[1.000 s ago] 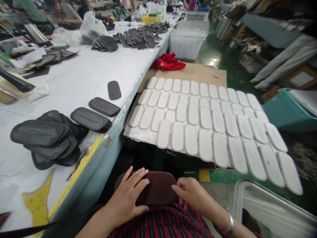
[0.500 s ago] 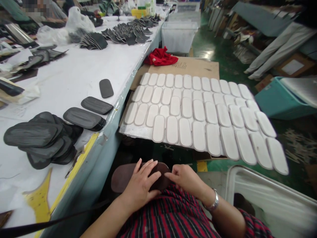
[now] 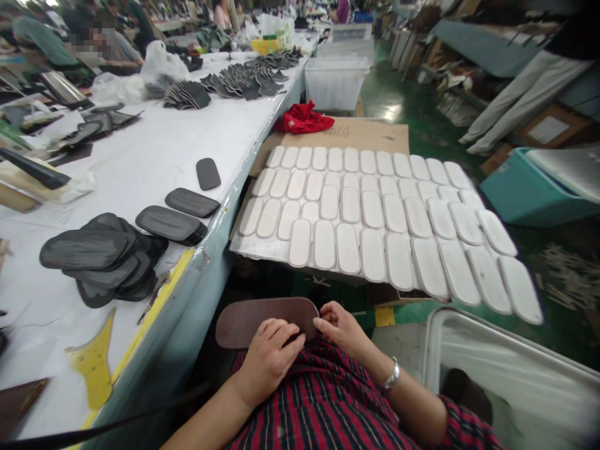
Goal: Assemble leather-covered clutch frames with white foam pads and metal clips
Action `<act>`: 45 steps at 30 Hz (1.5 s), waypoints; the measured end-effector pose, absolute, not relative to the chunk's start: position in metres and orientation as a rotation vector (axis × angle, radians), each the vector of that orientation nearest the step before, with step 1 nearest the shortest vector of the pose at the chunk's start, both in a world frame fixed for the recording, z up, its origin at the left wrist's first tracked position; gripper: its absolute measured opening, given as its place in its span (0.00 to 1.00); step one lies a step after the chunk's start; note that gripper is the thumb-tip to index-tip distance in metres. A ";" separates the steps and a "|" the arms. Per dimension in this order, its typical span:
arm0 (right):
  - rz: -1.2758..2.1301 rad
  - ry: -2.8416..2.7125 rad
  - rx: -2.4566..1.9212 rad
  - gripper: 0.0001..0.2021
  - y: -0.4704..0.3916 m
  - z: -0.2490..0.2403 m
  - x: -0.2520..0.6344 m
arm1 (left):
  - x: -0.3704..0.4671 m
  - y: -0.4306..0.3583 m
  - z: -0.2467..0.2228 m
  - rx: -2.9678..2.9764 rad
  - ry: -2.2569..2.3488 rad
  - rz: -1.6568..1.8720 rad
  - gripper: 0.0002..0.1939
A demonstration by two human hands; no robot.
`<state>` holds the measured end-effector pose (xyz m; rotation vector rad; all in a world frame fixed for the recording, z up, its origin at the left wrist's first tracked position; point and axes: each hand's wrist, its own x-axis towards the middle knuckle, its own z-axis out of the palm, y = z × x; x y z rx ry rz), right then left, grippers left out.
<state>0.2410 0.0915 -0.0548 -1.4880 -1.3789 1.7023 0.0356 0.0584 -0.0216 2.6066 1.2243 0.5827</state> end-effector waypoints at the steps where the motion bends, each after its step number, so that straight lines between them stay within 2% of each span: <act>1: 1.680 -1.410 -1.509 0.13 0.091 -0.056 0.239 | 0.037 0.057 -0.023 2.622 1.231 0.577 0.12; 7: 1.473 -1.664 -1.648 0.10 0.094 -0.052 0.233 | 0.035 0.052 -0.022 2.587 1.217 0.541 0.15; 10: 1.164 -1.911 -1.682 0.20 0.094 -0.042 0.235 | 0.011 0.037 -0.028 2.425 1.385 0.721 0.23; 14: 0.384 -2.418 -1.344 0.33 0.093 -0.034 0.224 | -0.034 0.010 -0.051 1.674 1.981 1.073 0.40; 17: 0.114 -2.733 -0.967 0.36 0.089 -0.034 0.203 | -0.053 0.000 -0.069 1.210 1.901 1.137 0.49; 20: -0.002 -2.840 -0.873 0.38 0.085 -0.038 0.182 | -0.051 0.004 -0.078 1.064 1.639 1.192 0.54; 28: -0.017 -2.962 -0.797 0.41 0.085 -0.036 0.144 | -0.034 0.016 -0.073 0.871 1.550 1.295 0.50; 37: 0.162 -3.053 -0.662 0.49 0.093 -0.032 0.108 | -0.040 0.014 -0.073 0.715 1.441 1.329 0.33; 45: 0.447 -3.108 -0.582 0.50 0.106 -0.023 0.089 | -0.051 0.012 -0.072 0.831 1.351 1.248 0.32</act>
